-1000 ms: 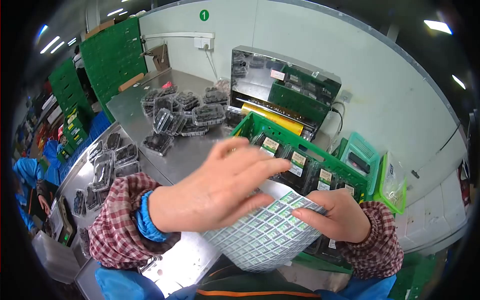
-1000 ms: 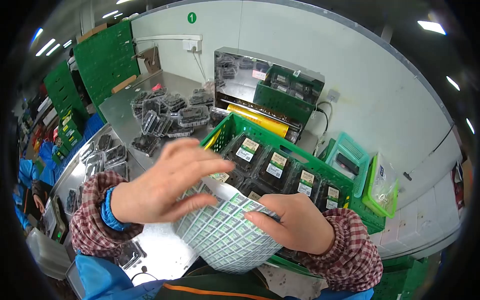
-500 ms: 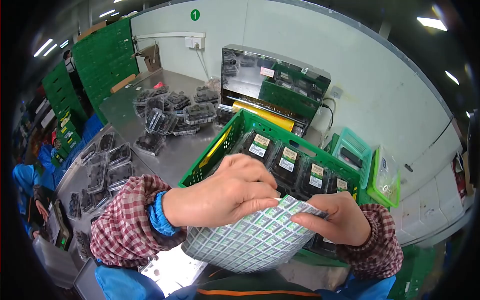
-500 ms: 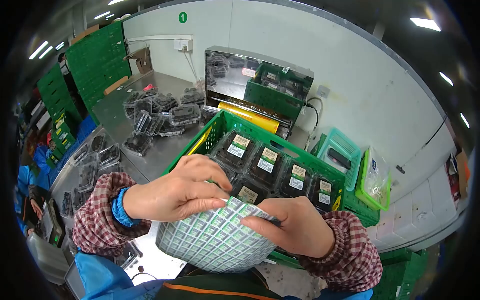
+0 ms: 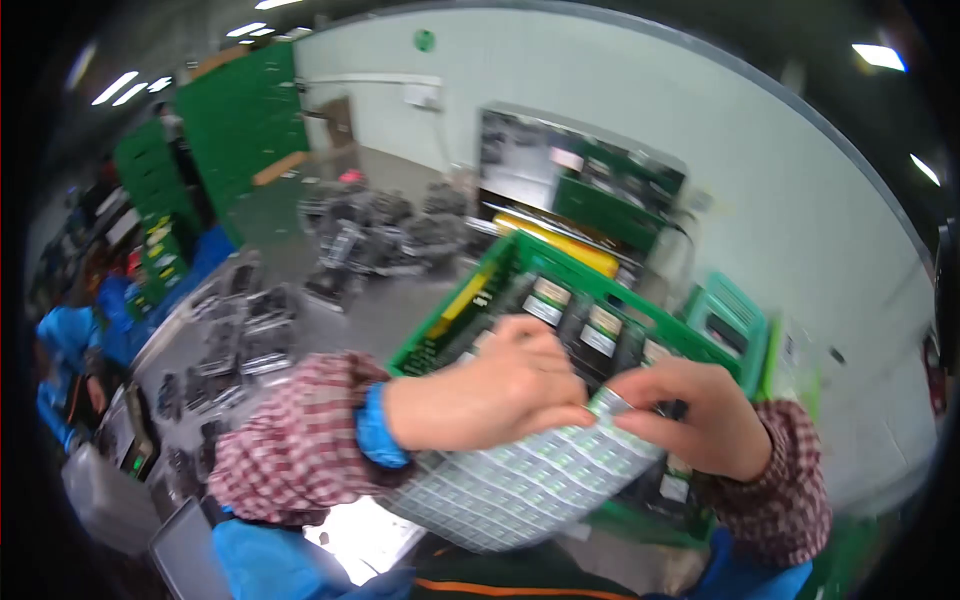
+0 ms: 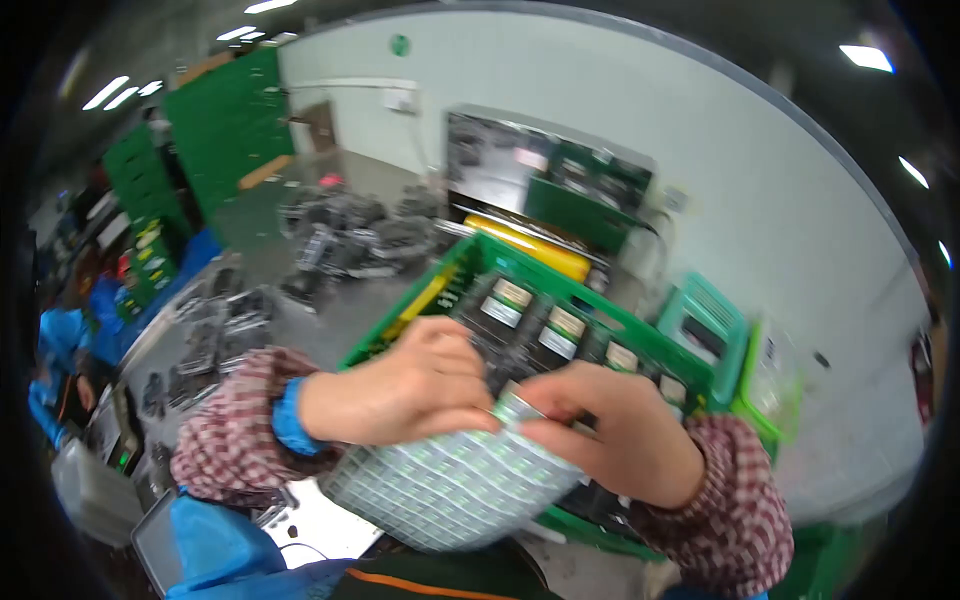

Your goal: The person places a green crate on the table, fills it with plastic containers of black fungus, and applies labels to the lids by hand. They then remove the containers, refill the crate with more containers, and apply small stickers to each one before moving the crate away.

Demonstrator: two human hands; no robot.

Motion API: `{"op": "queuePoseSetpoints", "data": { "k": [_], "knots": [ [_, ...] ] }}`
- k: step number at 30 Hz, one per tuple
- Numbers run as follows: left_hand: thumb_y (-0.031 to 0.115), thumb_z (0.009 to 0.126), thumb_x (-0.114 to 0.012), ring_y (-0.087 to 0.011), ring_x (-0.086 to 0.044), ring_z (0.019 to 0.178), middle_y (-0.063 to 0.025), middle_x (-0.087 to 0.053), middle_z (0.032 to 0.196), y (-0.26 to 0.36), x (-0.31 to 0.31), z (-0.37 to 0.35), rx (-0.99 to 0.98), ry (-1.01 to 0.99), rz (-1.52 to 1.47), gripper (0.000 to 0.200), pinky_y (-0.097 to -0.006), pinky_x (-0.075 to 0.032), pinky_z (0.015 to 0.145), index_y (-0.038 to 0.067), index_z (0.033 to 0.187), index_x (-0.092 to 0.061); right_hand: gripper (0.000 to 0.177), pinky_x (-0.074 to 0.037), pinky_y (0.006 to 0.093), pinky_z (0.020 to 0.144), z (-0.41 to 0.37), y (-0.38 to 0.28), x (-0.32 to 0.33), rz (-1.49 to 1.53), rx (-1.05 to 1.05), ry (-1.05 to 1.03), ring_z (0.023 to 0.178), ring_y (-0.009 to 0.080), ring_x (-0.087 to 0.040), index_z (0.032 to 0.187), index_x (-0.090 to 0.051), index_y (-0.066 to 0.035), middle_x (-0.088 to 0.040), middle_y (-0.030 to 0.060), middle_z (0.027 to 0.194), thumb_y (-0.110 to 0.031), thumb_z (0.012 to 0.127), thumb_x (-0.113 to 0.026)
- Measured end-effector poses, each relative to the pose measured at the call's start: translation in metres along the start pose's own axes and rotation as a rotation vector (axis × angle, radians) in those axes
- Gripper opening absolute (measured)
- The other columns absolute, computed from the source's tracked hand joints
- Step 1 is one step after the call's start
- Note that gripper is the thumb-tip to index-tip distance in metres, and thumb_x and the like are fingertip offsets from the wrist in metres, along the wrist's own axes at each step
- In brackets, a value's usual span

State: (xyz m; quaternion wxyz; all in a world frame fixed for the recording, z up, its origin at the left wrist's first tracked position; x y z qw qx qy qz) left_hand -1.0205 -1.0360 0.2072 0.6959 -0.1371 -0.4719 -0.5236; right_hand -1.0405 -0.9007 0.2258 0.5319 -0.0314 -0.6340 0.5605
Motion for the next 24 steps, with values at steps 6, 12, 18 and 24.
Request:
{"op": "queuePoseSetpoints", "data": {
  "k": [6, 12, 18, 24],
  "knots": [
    [0.023, 0.087, -0.057, -0.0185, -0.052, 0.077, -0.0043, -0.056, 0.073, -0.007, -0.01, -0.004, 0.05, -0.028, -0.073, 0.017, -0.0354, -0.032, 0.087, 0.007, 0.083, -0.062, 0.008, -0.047, 0.0292, 0.061, -0.003, -0.01, -0.005, -0.287, 0.105, 0.192, 0.066, 0.022, -0.06, 0.077, -0.066, -0.003, -0.063, 0.0095, 0.07, -0.003, 0.069, -0.068],
    [0.017, 0.089, -0.051, -0.0251, -0.057, 0.074, -0.0122, -0.062, 0.077, -0.042, -0.027, -0.023, 0.383, -0.277, -0.507, 0.019, -0.0342, -0.039, 0.077, 0.001, 0.088, -0.062, 0.018, -0.039, 0.0451, 0.086, -0.023, -0.013, -0.028, -0.543, 0.58, 0.286, 0.064, 0.0167, -0.056, 0.077, -0.064, -0.008, -0.059, 0.0015, 0.071, 0.0, 0.062, -0.068],
    [0.014, 0.088, -0.053, -0.0267, -0.055, 0.076, -0.0105, -0.061, 0.085, -0.029, 0.022, -0.056, 0.232, -0.155, -0.28, 0.016, -0.0379, -0.038, 0.08, 0.003, 0.095, -0.063, 0.017, -0.042, 0.022, 0.062, -0.085, 0.11, 0.05, 0.317, -0.191, 0.672, 0.065, 0.0079, -0.049, 0.092, -0.052, -0.005, -0.051, 0.0006, 0.067, 0.003, 0.078, -0.054],
    [0.018, 0.078, -0.066, -0.0141, -0.059, 0.08, 0.0017, -0.063, 0.075, 0.009, 0.029, -0.066, 0.361, -0.433, -0.365, 0.013, -0.0414, -0.025, 0.097, 0.012, 0.089, -0.07, 0.038, -0.046, 0.0231, 0.055, -0.101, 0.255, -0.017, 0.518, -0.69, 0.375, 0.068, 0.0111, -0.057, 0.103, -0.045, -0.002, -0.06, 0.0066, 0.078, -0.006, 0.074, -0.07]
  ]
}}
Point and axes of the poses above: each hand's wrist, its own z-axis towards the middle knuckle, its own x-axis out of the back of the hand, y = z × x, the point moved 7 cm from there along z, towards the middle knuckle
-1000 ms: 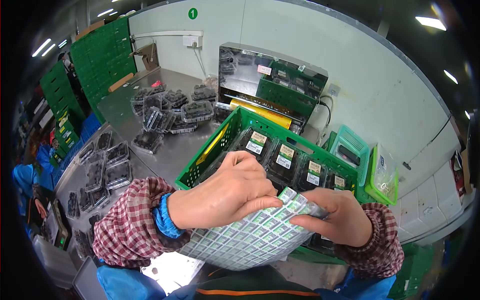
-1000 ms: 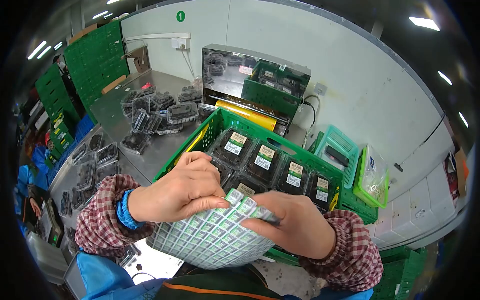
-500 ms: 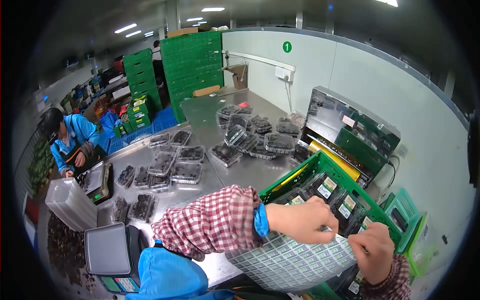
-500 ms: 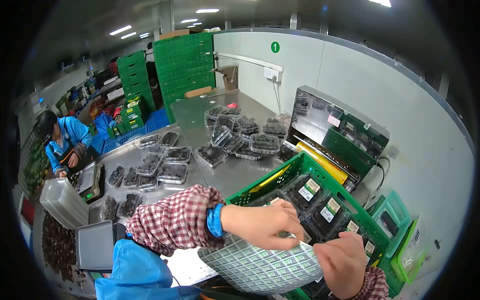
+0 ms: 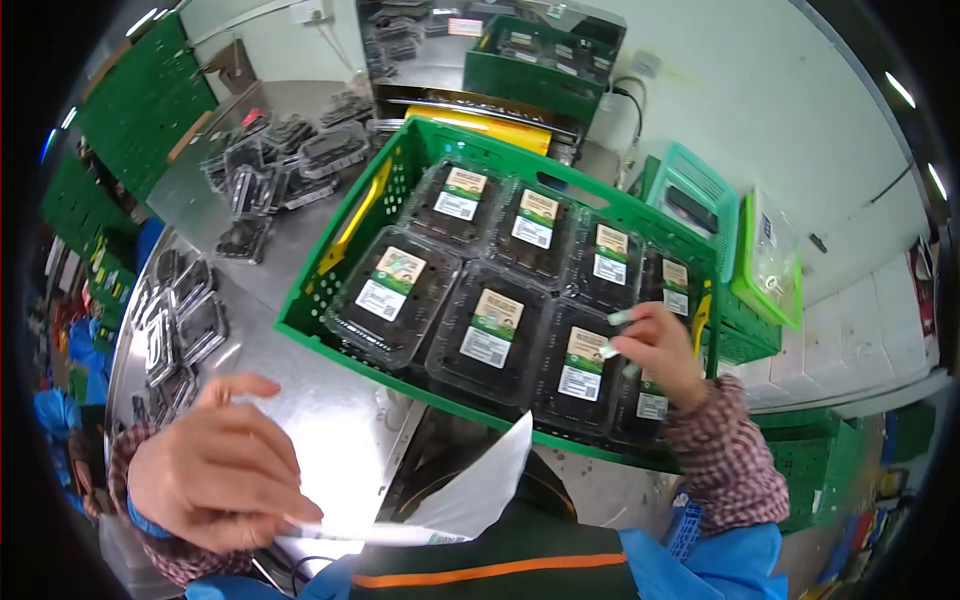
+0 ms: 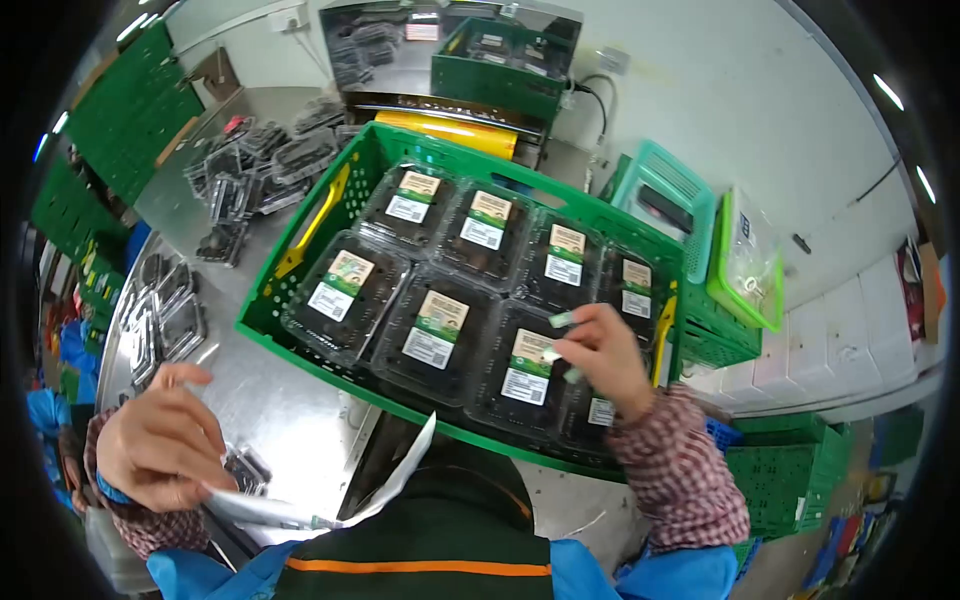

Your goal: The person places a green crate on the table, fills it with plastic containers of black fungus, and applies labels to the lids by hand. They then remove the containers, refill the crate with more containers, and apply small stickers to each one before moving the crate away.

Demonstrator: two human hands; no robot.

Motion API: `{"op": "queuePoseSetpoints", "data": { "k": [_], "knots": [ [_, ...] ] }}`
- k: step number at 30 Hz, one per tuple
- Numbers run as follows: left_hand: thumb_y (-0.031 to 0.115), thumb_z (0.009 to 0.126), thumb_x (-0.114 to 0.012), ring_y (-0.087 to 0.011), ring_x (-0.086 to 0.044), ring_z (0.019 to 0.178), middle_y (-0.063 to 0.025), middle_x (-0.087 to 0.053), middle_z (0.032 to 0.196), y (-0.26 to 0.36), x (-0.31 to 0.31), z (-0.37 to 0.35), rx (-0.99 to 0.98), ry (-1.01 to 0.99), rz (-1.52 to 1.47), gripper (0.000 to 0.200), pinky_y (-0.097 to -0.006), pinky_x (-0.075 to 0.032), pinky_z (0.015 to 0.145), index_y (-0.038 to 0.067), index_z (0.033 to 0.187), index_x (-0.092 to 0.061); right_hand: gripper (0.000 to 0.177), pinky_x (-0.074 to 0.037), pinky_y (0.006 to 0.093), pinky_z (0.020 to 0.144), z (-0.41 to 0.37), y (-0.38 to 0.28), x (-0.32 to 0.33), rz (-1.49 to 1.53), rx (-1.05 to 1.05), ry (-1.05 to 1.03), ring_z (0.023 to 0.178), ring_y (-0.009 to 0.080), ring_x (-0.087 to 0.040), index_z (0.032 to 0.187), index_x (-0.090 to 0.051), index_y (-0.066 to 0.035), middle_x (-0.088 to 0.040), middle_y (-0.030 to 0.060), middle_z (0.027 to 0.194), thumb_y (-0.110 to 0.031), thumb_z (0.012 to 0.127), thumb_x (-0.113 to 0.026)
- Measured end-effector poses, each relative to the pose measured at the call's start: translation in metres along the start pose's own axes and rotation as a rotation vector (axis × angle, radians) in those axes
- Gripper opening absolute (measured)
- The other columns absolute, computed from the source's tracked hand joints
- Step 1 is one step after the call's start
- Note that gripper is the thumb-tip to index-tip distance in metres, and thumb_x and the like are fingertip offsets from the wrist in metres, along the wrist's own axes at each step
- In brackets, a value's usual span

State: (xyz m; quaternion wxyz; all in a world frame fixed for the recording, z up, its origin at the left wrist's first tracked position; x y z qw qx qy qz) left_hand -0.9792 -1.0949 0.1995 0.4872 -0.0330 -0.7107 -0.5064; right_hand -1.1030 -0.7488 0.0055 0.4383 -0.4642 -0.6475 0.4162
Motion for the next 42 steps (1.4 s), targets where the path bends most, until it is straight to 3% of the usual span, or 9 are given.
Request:
{"op": "queuePoseSetpoints", "data": {
  "k": [6, 11, 16, 18, 26, 28, 31, 34, 42],
  "knots": [
    [0.022, 0.069, -0.078, -0.0119, -0.059, 0.076, 0.0052, -0.063, 0.073, 0.005, -0.008, 0.024, -0.076, -0.041, -0.048, 0.019, -0.0404, -0.026, 0.096, 0.016, 0.086, -0.072, 0.038, -0.045, 0.029, 0.063, -0.001, -0.011, -0.008, -0.775, 0.612, 0.3, 0.069, 0.0157, -0.057, 0.1, -0.051, -0.003, -0.058, 0.0074, 0.076, -0.012, 0.07, -0.072],
    [0.019, 0.068, -0.078, -0.0129, -0.059, 0.075, 0.0035, -0.062, 0.072, 0.001, -0.009, 0.042, -0.051, 0.081, -0.005, 0.02, -0.0412, -0.026, 0.096, 0.013, 0.085, -0.071, 0.024, -0.046, 0.0276, 0.062, -0.023, 0.025, 0.087, -0.509, -0.169, 0.079, 0.068, 0.0151, -0.058, 0.079, -0.062, 0.0, -0.061, 0.008, 0.067, -0.021, 0.071, -0.071],
    [0.015, 0.069, -0.075, -0.0131, -0.058, 0.07, 0.0022, -0.059, 0.068, -0.003, -0.008, 0.065, -0.063, 0.124, 0.019, 0.024, -0.0398, -0.029, 0.095, 0.009, 0.092, -0.07, 0.038, -0.046, 0.0346, 0.067, -0.017, 0.058, 0.089, -0.955, -0.257, 0.003, 0.074, 0.0186, -0.057, 0.096, -0.061, 0.0, -0.058, 0.0094, 0.079, -0.023, 0.068, -0.074],
    [0.017, 0.07, -0.076, -0.0131, -0.057, 0.069, 0.0018, -0.057, 0.067, -0.006, -0.012, 0.077, -0.088, 0.122, 0.003, 0.027, -0.0391, -0.031, 0.093, 0.01, 0.095, -0.07, 0.049, -0.046, 0.0317, 0.067, -0.004, 0.017, 0.111, -0.782, 0.175, 0.223, 0.08, 0.0176, -0.055, 0.107, -0.055, -0.003, -0.055, 0.0086, 0.087, -0.017, 0.065, -0.076],
    [0.016, 0.074, -0.072, -0.0161, -0.058, 0.074, 0.0013, -0.061, 0.078, -0.013, -0.024, 0.113, -0.007, 0.134, 0.104, 0.016, -0.0389, -0.037, 0.092, 0.011, 0.087, -0.064, 0.049, -0.048, 0.0274, 0.07, 0.148, 0.089, 0.161, -0.402, -0.084, 0.202, 0.081, 0.0153, -0.055, 0.111, -0.052, -0.003, -0.053, 0.0065, 0.1, -0.004, 0.067, -0.072],
    [0.014, 0.075, -0.071, -0.0168, -0.059, 0.077, 0.0012, -0.061, 0.08, -0.028, -0.025, 0.111, 0.047, 0.171, 0.116, 0.016, -0.0388, -0.037, 0.091, 0.01, 0.087, -0.062, 0.043, -0.049, 0.0272, 0.071, 0.097, -0.008, 0.119, -1.19, 0.816, 0.568, 0.08, 0.0154, -0.058, 0.111, -0.053, -0.002, -0.057, 0.005, 0.093, -0.004, 0.071, -0.069],
    [0.009, 0.073, -0.072, -0.0192, -0.06, 0.078, -0.0002, -0.064, 0.082, -0.036, -0.023, 0.113, 0.092, 0.244, 0.151, 0.015, -0.0421, -0.039, 0.094, 0.008, 0.085, -0.064, 0.037, -0.047, 0.0279, 0.081, 0.049, -0.09, 0.005, 0.18, 0.265, -0.272, 0.094, 0.0148, -0.056, 0.112, -0.052, 0.002, -0.059, 0.0082, 0.097, -0.002, 0.077, -0.063],
    [0.012, 0.076, -0.069, -0.0205, -0.058, 0.077, -0.0009, -0.062, 0.08, -0.041, -0.02, 0.113, 0.095, 0.296, 0.208, 0.012, -0.0424, -0.038, 0.095, 0.008, 0.086, -0.064, 0.029, -0.05, 0.0303, 0.075, -0.026, -0.146, -0.091, -0.191, 0.773, -0.699, 0.086, 0.0197, -0.062, 0.108, -0.056, 0.001, -0.064, 0.0121, 0.094, -0.011, 0.083, -0.061],
    [0.018, 0.082, -0.063, -0.0201, -0.054, 0.072, -0.0035, -0.053, 0.069, -0.049, -0.022, 0.098, 0.034, 0.412, 0.429, 0.009, -0.0375, -0.037, 0.086, 0.009, 0.082, -0.062, 0.021, -0.048, 0.0359, 0.066, -0.031, -0.148, -0.122, -0.509, 0.844, -0.491, 0.074, 0.0266, -0.061, 0.097, -0.06, -0.008, -0.061, 0.0086, 0.087, -0.014, 0.078, -0.065]
  ]
}}
Point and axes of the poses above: each hand's wrist, its own z-axis towards the middle knuckle, its own x-axis out of the back of the hand, y = z × x, the point moved 7 cm from there along z, towards the middle knuckle
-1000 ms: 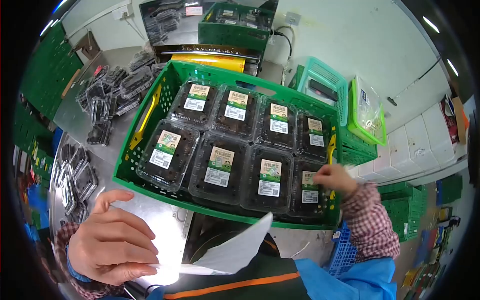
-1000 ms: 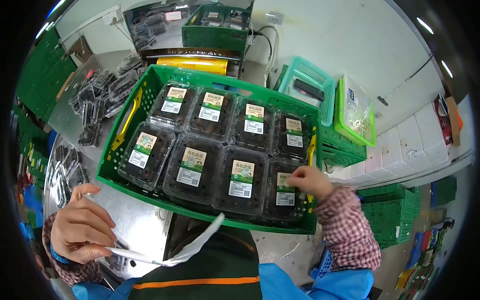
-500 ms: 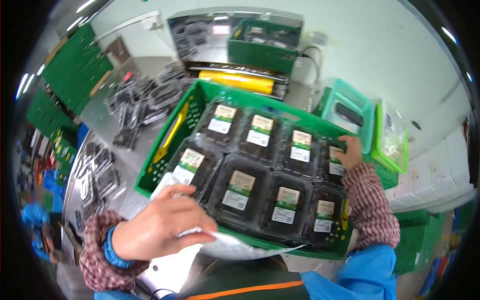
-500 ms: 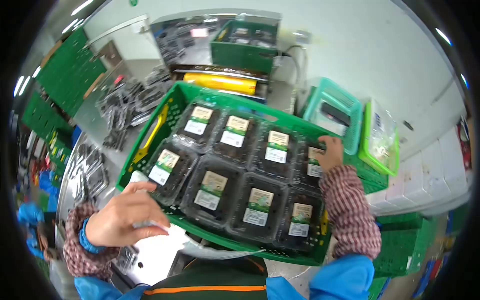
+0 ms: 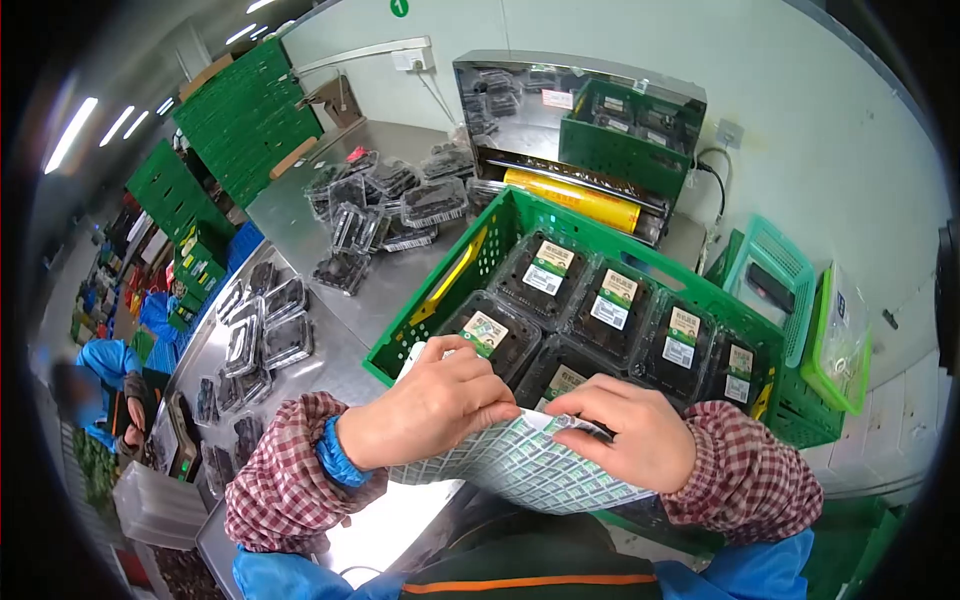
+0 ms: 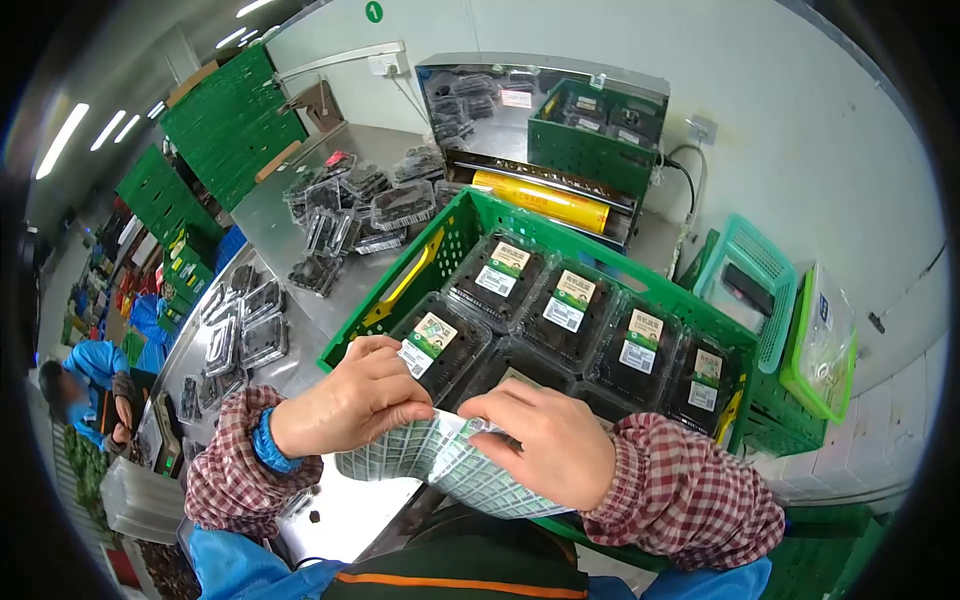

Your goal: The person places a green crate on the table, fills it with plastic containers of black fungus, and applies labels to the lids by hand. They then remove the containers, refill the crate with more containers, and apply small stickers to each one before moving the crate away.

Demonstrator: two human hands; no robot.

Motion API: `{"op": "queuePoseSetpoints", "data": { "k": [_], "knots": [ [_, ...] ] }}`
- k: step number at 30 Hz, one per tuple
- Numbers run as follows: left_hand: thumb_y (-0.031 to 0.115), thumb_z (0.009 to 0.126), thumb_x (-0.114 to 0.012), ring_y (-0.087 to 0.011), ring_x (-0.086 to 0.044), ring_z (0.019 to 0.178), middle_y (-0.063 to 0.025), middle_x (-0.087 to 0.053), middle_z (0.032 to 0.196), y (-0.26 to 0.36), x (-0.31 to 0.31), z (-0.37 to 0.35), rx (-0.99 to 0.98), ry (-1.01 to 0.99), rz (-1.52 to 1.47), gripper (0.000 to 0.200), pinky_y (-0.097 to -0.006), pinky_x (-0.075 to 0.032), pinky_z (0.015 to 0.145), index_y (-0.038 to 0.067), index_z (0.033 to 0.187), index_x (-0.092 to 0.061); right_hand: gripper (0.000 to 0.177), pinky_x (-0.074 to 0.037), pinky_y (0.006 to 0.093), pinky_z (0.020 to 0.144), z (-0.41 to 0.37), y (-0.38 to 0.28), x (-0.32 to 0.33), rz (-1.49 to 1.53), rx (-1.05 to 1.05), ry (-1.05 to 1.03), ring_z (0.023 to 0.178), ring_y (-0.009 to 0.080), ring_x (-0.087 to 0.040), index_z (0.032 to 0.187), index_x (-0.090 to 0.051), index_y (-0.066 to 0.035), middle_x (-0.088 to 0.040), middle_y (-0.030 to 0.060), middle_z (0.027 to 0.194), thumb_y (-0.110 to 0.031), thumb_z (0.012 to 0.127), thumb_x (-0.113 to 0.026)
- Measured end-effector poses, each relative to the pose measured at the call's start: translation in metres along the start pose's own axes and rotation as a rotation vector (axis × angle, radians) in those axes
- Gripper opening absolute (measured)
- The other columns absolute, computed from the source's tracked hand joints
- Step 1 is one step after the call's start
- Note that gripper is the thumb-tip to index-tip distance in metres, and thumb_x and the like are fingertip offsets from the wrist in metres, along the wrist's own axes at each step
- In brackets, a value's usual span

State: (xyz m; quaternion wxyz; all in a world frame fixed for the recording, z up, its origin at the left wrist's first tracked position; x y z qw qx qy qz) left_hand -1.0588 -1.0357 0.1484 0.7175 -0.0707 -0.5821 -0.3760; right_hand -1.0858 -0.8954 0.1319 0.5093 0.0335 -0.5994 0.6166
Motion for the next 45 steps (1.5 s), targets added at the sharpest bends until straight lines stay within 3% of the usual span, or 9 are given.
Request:
{"op": "queuePoseSetpoints", "data": {
  "k": [7, 12, 16, 18, 22, 24, 27, 40, 45],
  "knots": [
    [0.01, 0.084, -0.059, -0.0181, -0.055, 0.075, -0.0023, -0.056, 0.074, -0.022, -0.001, -0.018, 0.103, -0.028, -0.13, 0.012, -0.0362, -0.035, 0.087, 0.009, 0.095, -0.062, 0.012, -0.047, 0.0291, 0.069, 0.027, -0.001, 0.015, 0.127, 0.236, 0.129, 0.077, 0.0188, -0.059, 0.082, -0.066, -0.006, -0.059, 0.0049, 0.084, -0.003, 0.071, -0.072],
    [0.008, 0.084, -0.057, -0.0202, -0.056, 0.077, -0.0041, -0.055, 0.077, -0.028, 0.004, -0.036, 0.162, 0.046, -0.141, 0.014, -0.0368, -0.035, 0.088, 0.009, 0.097, -0.061, 0.014, -0.038, 0.0203, 0.046, 0.129, 0.225, 0.009, 0.666, -0.552, 0.339, 0.053, 0.006, -0.048, 0.088, -0.063, 0.0, -0.055, -0.0003, 0.065, -0.012, 0.081, -0.064],
    [0.01, 0.082, -0.06, -0.0193, -0.054, 0.077, -0.003, -0.054, 0.076, -0.032, 0.007, -0.037, 0.292, 0.114, -0.198, 0.016, -0.0348, -0.035, 0.084, 0.01, 0.098, -0.062, 0.028, -0.04, 0.0196, 0.051, 0.158, 0.298, -0.015, -0.081, -0.53, 0.177, 0.059, 0.0074, -0.05, 0.095, -0.062, 0.0, -0.057, 0.0017, 0.068, -0.018, 0.074, -0.072],
    [0.015, 0.078, -0.069, -0.0166, -0.05, 0.074, 0.0013, -0.053, 0.076, -0.03, 0.007, -0.039, 0.196, 0.141, -0.19, 0.019, -0.0324, -0.033, 0.082, 0.012, 0.097, -0.066, 0.034, -0.043, 0.0213, 0.058, 0.155, 0.254, 0.002, -0.136, -0.32, 0.276, 0.067, 0.0087, -0.053, 0.105, -0.059, -0.001, -0.06, 0.0046, 0.085, -0.014, 0.075, -0.07],
    [0.019, 0.075, -0.071, -0.0158, -0.048, 0.074, 0.0019, -0.052, 0.075, -0.032, 0.012, -0.032, 0.195, 0.179, -0.199, 0.02, -0.0307, -0.032, 0.078, 0.013, 0.094, -0.067, 0.036, -0.047, 0.0287, 0.065, 0.102, 0.067, 0.011, 0.661, -0.347, -0.438, 0.075, 0.0121, -0.057, 0.111, -0.055, 0.0, -0.06, 0.0043, 0.083, -0.018, 0.082, -0.066],
    [0.018, 0.076, -0.071, -0.0153, -0.05, 0.076, 0.0021, -0.054, 0.078, -0.03, 0.011, -0.025, 0.164, 0.18, -0.184, 0.02, -0.0329, -0.033, 0.082, 0.013, 0.094, -0.066, 0.031, -0.048, 0.0305, 0.065, 0.066, 0.022, 0.004, 0.347, -0.059, -0.559, 0.077, 0.0152, -0.061, 0.109, -0.057, -0.001, -0.061, 0.0066, 0.083, -0.019, 0.084, -0.063],
    [0.018, 0.077, -0.07, -0.0141, -0.054, 0.081, 0.0027, -0.059, 0.084, -0.017, 0.008, -0.008, 0.125, 0.232, -0.051, 0.021, -0.0388, -0.031, 0.09, 0.013, 0.096, -0.063, 0.025, -0.05, 0.0315, 0.067, 0.044, 0.013, 0.003, 0.038, -0.006, -0.382, 0.077, 0.0265, -0.063, 0.105, -0.059, -0.005, -0.062, 0.0126, 0.091, -0.01, 0.081, -0.062],
    [0.015, 0.085, -0.061, -0.0151, -0.054, 0.075, -0.001, -0.06, 0.079, -0.009, -0.026, 0.009, 0.171, -0.06, -0.358, 0.008, -0.0322, -0.031, 0.084, 0.009, 0.089, -0.064, 0.017, -0.047, 0.0326, 0.074, -0.006, -0.007, 0.019, -0.141, 0.363, 0.22, 0.085, 0.0216, -0.058, 0.086, -0.065, -0.008, -0.059, 0.0048, 0.09, -0.005, 0.07, -0.068],
    [0.013, 0.085, -0.06, -0.0147, -0.052, 0.071, -0.0009, -0.057, 0.073, -0.004, -0.025, 0.007, 0.184, -0.005, -0.423, 0.018, -0.0318, -0.031, 0.082, 0.009, 0.102, -0.064, 0.016, -0.042, 0.0202, 0.06, 0.033, 0.198, 0.058, 0.396, -0.581, 0.398, 0.067, 0.0068, -0.055, 0.088, -0.063, 0.002, -0.061, 0.0022, 0.076, -0.011, 0.08, -0.065]
  ]
}}
Point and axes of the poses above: each hand's wrist, its own z-axis towards the middle knuckle, its own x-axis out of the back of the hand, y = z × x, the point moved 7 cm from there along z, towards the middle knuckle
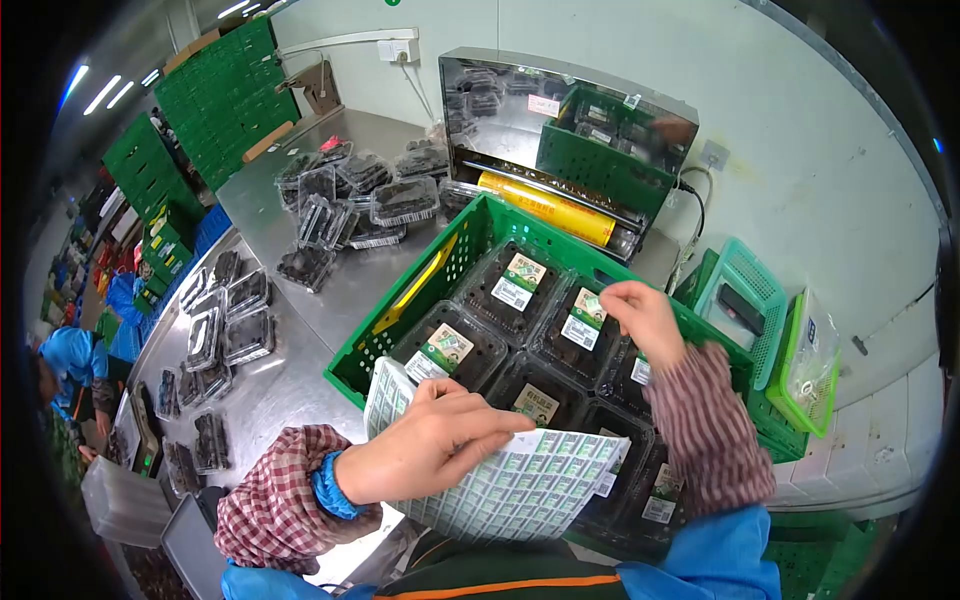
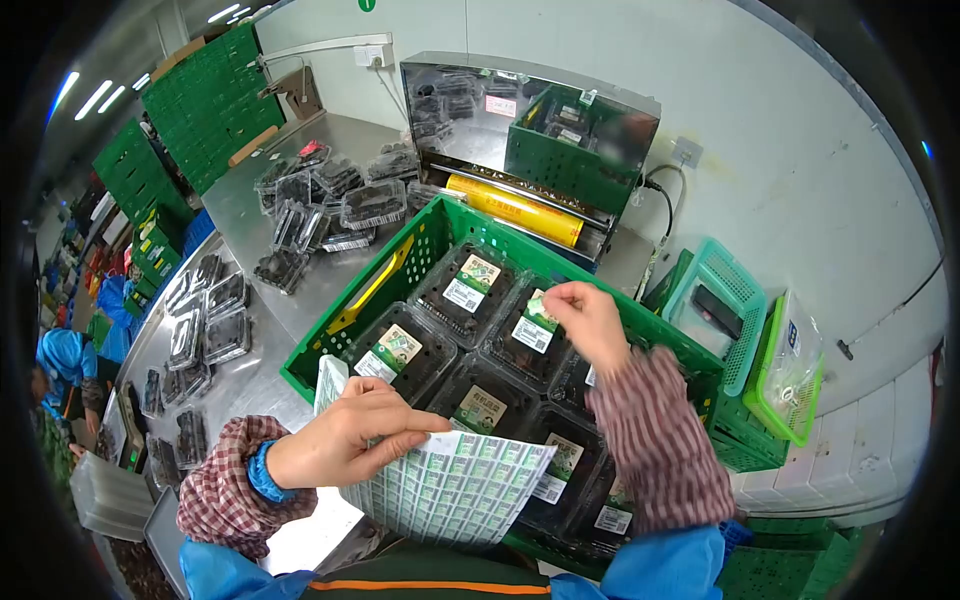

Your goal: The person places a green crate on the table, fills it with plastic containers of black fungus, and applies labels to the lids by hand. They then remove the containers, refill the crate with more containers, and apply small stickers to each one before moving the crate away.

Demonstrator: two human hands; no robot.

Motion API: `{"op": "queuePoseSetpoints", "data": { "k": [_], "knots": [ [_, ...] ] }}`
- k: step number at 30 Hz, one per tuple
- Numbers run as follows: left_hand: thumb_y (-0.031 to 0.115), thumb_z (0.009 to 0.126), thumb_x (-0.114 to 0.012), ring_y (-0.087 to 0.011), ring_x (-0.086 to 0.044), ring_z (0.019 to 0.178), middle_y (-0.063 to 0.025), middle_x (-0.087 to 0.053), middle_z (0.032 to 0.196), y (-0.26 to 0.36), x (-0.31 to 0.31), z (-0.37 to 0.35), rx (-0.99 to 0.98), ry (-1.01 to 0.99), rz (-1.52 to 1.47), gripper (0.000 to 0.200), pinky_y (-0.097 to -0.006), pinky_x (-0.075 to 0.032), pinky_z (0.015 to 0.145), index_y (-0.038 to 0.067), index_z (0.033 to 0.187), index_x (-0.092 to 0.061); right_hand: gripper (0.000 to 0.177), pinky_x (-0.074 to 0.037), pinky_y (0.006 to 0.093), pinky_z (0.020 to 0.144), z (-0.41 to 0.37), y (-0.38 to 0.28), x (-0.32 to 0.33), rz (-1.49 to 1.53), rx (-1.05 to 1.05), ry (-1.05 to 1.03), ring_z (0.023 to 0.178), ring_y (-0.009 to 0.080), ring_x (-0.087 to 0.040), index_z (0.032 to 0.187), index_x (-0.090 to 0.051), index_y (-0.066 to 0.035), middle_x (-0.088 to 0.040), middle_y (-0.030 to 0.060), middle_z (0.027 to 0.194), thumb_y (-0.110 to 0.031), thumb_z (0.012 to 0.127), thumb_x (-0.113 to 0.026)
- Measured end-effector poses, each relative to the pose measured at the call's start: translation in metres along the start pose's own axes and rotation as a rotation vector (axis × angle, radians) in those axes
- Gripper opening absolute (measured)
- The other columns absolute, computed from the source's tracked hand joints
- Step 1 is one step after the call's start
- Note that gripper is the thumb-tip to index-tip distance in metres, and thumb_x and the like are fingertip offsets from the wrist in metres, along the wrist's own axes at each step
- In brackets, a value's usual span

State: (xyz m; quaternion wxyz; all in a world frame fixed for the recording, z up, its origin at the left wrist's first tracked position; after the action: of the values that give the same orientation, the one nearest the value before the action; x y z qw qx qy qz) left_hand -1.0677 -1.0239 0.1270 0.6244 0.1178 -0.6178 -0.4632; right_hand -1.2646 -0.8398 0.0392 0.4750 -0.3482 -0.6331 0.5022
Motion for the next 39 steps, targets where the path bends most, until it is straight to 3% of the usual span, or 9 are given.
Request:
{"op": "queuePoseSetpoints", "data": {
  "k": [2, 3, 5, 11, 19, 21, 27, 33, 39],
  "knots": [
    [0.013, 0.084, -0.061, -0.0158, -0.05, 0.069, -0.0006, -0.054, 0.071, 0.007, 0.0, 0.004, -0.037, 0.041, 0.023, 0.02, -0.0325, -0.031, 0.081, 0.01, 0.104, -0.064, 0.022, -0.045, 0.0243, 0.062, 0.04, 0.076, 0.002, -0.146, -0.339, -0.058, 0.066, 0.01, -0.055, 0.089, -0.065, 0.001, -0.063, 0.0044, 0.075, -0.015, 0.075, -0.07],
    [0.015, 0.082, -0.064, -0.0145, -0.051, 0.069, 0.0002, -0.055, 0.07, 0.01, 0.001, 0.006, -0.053, 0.056, 0.062, 0.022, -0.0309, -0.031, 0.08, 0.012, 0.104, -0.065, 0.029, -0.044, 0.0273, 0.06, 0.068, 0.12, -0.002, -0.226, -0.039, -0.116, 0.064, 0.0118, -0.052, 0.095, -0.064, 0.001, -0.062, 0.0047, 0.078, -0.015, 0.072, -0.073],
    [0.017, 0.08, -0.068, -0.0133, -0.051, 0.068, 0.001, -0.056, 0.069, 0.01, 0.001, 0.007, -0.051, 0.069, 0.096, 0.024, -0.0293, -0.031, 0.079, 0.013, 0.104, -0.066, 0.039, -0.045, 0.0268, 0.065, 0.035, 0.048, 0.001, -0.618, 0.01, 0.038, 0.069, 0.0126, -0.054, 0.105, -0.06, 0.001, -0.062, 0.0057, 0.089, -0.014, 0.072, -0.073],
    [0.019, 0.075, -0.073, -0.0141, -0.049, 0.064, 0.0005, -0.055, 0.064, 0.016, -0.004, 0.019, -0.07, 0.072, 0.038, 0.021, -0.0288, -0.032, 0.074, 0.011, 0.094, -0.069, 0.027, -0.046, 0.0288, 0.073, -0.118, -0.103, -0.042, -0.102, 0.34, -0.767, 0.08, 0.0151, -0.059, 0.105, -0.059, -0.004, -0.061, 0.0069, 0.086, -0.01, 0.08, -0.065],
    [0.017, 0.082, -0.064, -0.0156, -0.05, 0.065, -0.0013, -0.057, 0.066, 0.026, -0.024, 0.031, -0.009, -0.055, -0.056, 0.009, -0.0302, -0.031, 0.077, 0.01, 0.086, -0.068, 0.018, -0.045, 0.0342, 0.082, -0.196, -0.111, -0.027, -0.636, 1.117, -0.124, 0.082, 0.0175, -0.059, 0.094, -0.065, -0.008, -0.061, 0.0014, 0.091, -0.01, 0.076, -0.064],
    [0.015, 0.079, -0.069, -0.017, -0.048, 0.061, -0.0026, -0.059, 0.065, 0.023, -0.025, 0.033, -0.003, -0.02, -0.036, 0.01, -0.0308, -0.034, 0.071, 0.008, 0.086, -0.07, 0.014, -0.045, 0.0323, 0.08, -0.194, -0.108, -0.015, -0.526, 1.102, -0.082, 0.083, 0.0194, -0.059, 0.09, -0.066, -0.009, -0.062, 0.0032, 0.089, -0.009, 0.076, -0.064],
    [0.014, 0.079, -0.068, -0.0147, -0.049, 0.062, -0.0021, -0.061, 0.067, 0.022, -0.023, 0.027, 0.054, -0.051, -0.058, 0.009, -0.0304, -0.033, 0.072, 0.008, 0.085, -0.07, 0.019, -0.046, 0.0258, 0.06, -0.051, 0.072, 0.097, 0.162, -0.281, 0.141, 0.058, 0.0115, -0.055, 0.088, -0.065, 0.003, -0.061, 0.0015, 0.065, -0.011, 0.076, -0.069],
    [0.012, 0.077, -0.07, -0.0151, -0.045, 0.056, -0.0026, -0.058, 0.06, 0.025, -0.004, 0.029, 0.133, 0.018, -0.07, 0.01, -0.0288, -0.032, 0.066, 0.005, 0.084, -0.07, 0.077, -0.045, 0.0291, 0.062, -0.04, 0.062, 0.13, -0.59, 0.189, 0.336, 0.083, 0.0136, -0.052, 0.13, -0.038, -0.002, -0.055, 0.0072, 0.097, -0.025, 0.068, -0.077],
    [0.011, 0.079, -0.067, -0.0181, -0.053, 0.06, -0.003, -0.059, 0.065, 0.035, -0.021, 0.042, -0.017, -0.042, -0.009, 0.006, -0.0296, -0.036, 0.071, 0.007, 0.083, -0.067, 0.021, -0.045, 0.0208, 0.062, -0.12, -0.062, 0.113, 0.125, 0.117, -0.051, 0.073, 0.0078, -0.057, 0.102, -0.062, 0.0, -0.064, 0.004, 0.081, -0.013, 0.087, -0.057]
  ]
}}
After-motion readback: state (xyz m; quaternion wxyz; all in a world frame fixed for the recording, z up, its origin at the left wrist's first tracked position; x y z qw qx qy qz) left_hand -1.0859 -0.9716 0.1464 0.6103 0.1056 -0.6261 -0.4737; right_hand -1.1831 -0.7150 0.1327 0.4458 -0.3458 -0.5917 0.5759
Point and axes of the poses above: each hand's wrist, its own z-axis towards the middle knuckle, its own x-axis out of the back of the hand, y = z × x, the point moved 7 cm from there along z, towards the middle knuckle
